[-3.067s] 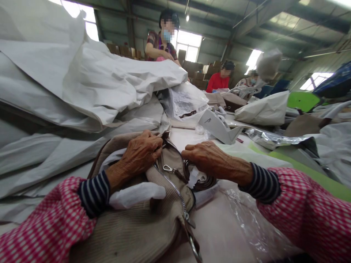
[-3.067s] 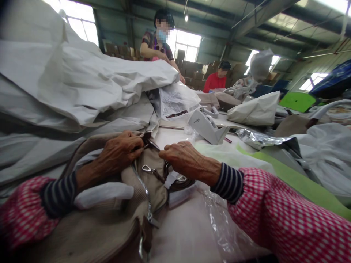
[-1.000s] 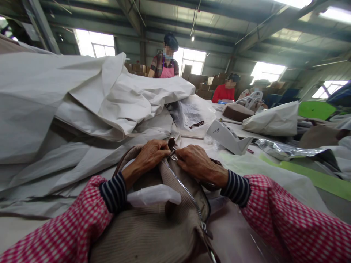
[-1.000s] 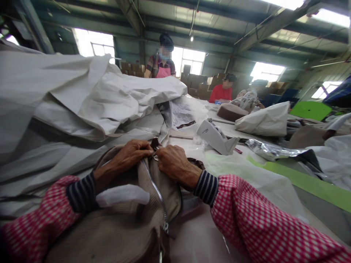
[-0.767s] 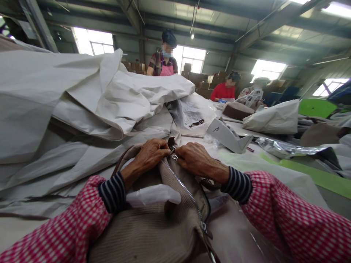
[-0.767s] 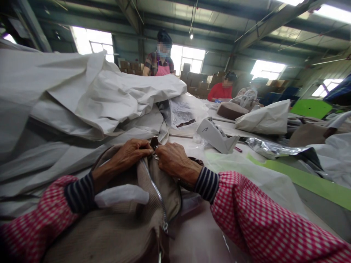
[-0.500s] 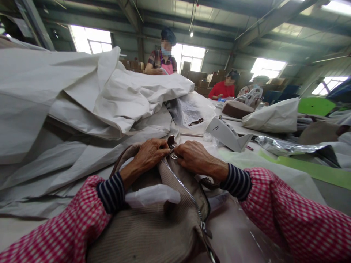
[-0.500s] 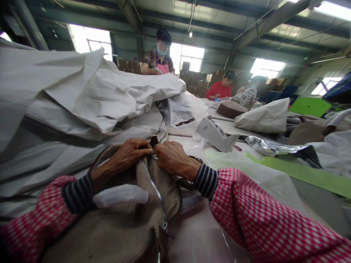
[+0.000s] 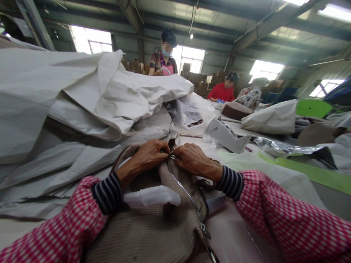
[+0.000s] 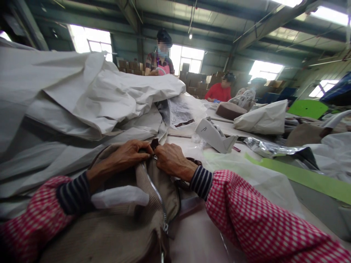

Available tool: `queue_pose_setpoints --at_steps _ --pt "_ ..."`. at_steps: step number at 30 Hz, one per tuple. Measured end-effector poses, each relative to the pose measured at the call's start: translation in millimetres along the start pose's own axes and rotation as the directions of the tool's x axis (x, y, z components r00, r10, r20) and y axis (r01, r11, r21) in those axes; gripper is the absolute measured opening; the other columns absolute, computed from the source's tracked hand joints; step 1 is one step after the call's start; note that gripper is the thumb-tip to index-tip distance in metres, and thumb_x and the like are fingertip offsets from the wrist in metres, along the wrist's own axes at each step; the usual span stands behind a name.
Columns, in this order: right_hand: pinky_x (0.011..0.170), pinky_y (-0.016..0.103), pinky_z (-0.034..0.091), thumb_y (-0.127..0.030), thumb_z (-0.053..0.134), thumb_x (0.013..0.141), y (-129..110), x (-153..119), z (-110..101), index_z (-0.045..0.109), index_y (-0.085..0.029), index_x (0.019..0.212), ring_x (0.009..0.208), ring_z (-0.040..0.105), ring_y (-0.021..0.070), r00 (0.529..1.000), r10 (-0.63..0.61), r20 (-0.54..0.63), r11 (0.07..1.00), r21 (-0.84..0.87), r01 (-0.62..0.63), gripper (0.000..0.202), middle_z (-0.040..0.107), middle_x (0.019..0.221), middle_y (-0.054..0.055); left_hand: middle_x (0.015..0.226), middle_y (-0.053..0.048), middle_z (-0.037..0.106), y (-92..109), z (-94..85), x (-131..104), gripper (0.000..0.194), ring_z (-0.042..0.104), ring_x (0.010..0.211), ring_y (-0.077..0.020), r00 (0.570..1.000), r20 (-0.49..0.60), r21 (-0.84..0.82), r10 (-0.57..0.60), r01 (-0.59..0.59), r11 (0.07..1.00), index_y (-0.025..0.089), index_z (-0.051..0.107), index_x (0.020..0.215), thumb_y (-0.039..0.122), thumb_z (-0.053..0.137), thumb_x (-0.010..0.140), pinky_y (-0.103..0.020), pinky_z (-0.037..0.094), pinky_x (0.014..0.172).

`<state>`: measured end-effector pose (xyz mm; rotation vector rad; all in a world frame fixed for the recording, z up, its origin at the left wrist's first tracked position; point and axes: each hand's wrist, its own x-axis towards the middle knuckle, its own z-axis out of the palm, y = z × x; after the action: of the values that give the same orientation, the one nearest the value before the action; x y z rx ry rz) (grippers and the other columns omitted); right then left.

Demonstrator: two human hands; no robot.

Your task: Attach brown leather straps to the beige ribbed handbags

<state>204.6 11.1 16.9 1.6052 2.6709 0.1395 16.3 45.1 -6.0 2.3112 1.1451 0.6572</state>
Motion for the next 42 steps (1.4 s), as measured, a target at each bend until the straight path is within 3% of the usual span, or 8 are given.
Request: queue_pose_setpoints --at_steps 5,9,16,20,29,35,42 --pt "0.073 0.032 0.044 -0.021 0.055 0.092 1 0 9 0.074 -0.016 0.108 0.097 0.073 0.0274 1.0 0.007 -0.021 1.0 0.026 -0.006 0.025 0.078 0.104 0.015 0.097 -0.007 0.078 -2 4.8 0 0.035 0.066 0.092 -0.0266 0.999 -0.036 0.19 -0.006 0.013 0.982 0.019 0.08 0.095 0.01 0.056 0.07 -0.036 0.048 0.084" --pt "0.073 0.032 0.045 -0.02 0.055 0.091 2 2 15 0.074 -0.016 0.109 0.097 0.073 0.0282 1.0 0.015 -0.012 0.999 0.032 -0.015 0.026 0.077 0.104 0.015 0.104 -0.009 0.075 -5 13.1 -2 0.035 0.058 0.103 -0.0327 0.997 -0.071 0.351 0.012 0.014 0.936 0.022 0.079 0.106 0.014 0.058 0.08 -0.041 0.046 0.085" --pt "0.077 0.033 0.047 -0.021 0.056 0.093 2 4 23 0.073 -0.016 0.111 0.099 0.073 0.0289 0.999 0.02 -0.033 0.999 0.043 -0.018 0.026 0.078 0.106 0.014 0.11 -0.011 0.067 5 17.1 -5 0.027 0.049 0.102 -0.0331 1.0 -0.012 0.555 0.002 0.005 0.832 0.023 0.075 0.107 0.022 0.049 0.098 -0.039 0.042 0.074" --pt "0.075 0.033 0.046 -0.021 0.057 0.091 1 6 27 0.074 -0.016 0.106 0.098 0.074 0.0291 0.998 0.019 -0.055 0.998 0.059 -0.015 0.023 0.079 0.103 0.013 0.109 -0.008 0.067 6 15.0 -2 0.028 0.049 0.1 -0.0311 0.998 0.035 0.58 -0.045 0.016 0.814 0.023 0.073 0.099 0.011 0.048 0.094 -0.037 0.034 0.067" --pt "0.081 0.033 0.047 -0.022 0.057 0.092 -2 9 37 0.073 -0.019 0.109 0.101 0.073 0.0276 0.993 0.068 -0.098 0.987 0.148 -0.053 0.024 0.079 0.107 0.012 0.113 -0.006 0.067 -6 12.0 4 0.02 0.051 0.103 -0.0313 0.997 0.047 0.534 -0.06 0.026 0.845 0.024 0.075 0.097 0.021 0.056 0.091 -0.039 0.036 0.072" --pt "0.084 0.033 0.048 -0.025 0.055 0.095 -4 9 47 0.072 -0.018 0.112 0.104 0.073 0.0273 0.988 0.085 -0.133 0.98 0.19 -0.059 0.025 0.078 0.107 0.012 0.114 -0.01 0.066 -2 13.9 1 0.025 0.052 0.099 -0.031 0.999 0.023 0.522 -0.038 0.02 0.853 0.023 0.076 0.098 0.018 0.053 0.091 -0.038 0.038 0.074" --pt "0.081 0.032 0.047 -0.02 0.048 0.099 -4 9 45 0.065 -0.023 0.128 0.102 0.073 0.0253 0.986 0.015 -0.166 0.98 0.2 0.019 0.034 0.078 0.112 0.008 0.094 -0.007 0.068 -10 5.4 2 0.016 0.061 0.087 -0.0248 1.0 0.012 0.436 0.028 -0.031 0.9 0.019 0.066 0.086 0.011 0.056 0.075 -0.037 0.043 0.08"
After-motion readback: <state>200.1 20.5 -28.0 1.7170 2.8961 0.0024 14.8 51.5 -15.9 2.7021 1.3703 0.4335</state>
